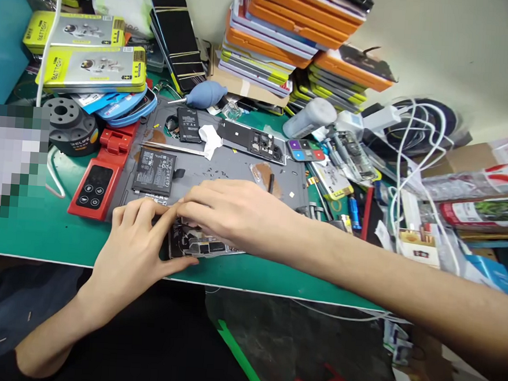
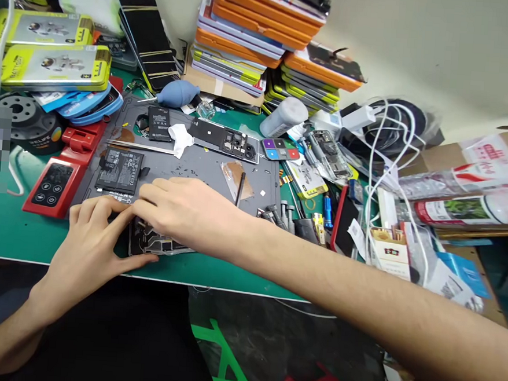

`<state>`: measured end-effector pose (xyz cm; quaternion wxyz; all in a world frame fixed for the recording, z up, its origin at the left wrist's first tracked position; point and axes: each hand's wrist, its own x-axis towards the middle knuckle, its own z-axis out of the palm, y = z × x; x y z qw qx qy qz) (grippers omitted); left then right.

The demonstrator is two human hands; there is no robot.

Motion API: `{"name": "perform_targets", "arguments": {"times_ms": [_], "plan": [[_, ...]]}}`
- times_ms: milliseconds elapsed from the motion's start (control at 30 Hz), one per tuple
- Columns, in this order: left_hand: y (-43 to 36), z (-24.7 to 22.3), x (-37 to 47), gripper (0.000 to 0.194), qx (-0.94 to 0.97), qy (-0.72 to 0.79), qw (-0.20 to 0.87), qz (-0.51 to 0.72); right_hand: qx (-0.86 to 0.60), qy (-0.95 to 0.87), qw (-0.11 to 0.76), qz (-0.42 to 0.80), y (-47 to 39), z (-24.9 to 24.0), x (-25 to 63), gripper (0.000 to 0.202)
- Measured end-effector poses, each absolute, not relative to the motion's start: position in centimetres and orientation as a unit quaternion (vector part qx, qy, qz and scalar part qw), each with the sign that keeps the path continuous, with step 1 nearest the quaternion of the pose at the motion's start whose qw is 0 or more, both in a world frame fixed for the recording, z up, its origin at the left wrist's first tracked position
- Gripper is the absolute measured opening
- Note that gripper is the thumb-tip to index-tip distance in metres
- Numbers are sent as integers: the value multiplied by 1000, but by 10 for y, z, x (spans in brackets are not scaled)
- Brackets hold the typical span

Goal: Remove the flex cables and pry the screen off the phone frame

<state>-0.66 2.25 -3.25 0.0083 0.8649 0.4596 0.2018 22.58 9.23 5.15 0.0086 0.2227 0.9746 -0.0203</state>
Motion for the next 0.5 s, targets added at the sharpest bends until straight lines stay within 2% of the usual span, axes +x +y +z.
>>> {"name": "perform_targets", "arguments": {"times_ms": [67,233,300,433,500], "plan": [[23,-33,-6,89,863,464,-1,198,237,971,-4,-17,93,47,225,21],[23,-34,-5,125,859,473,-20,194,226,974,-25,-7,100,35,226,24],[24,-32,-4,121,862,468,-20,194,199,979,-32,-9,102,35,228,28],[25,-26,-3,90,873,449,-5,192,161,986,-50,-10,96,45,235,30],[27,-24,-3,95,877,443,1,189,165,985,-51,-5,93,48,237,26]]}}
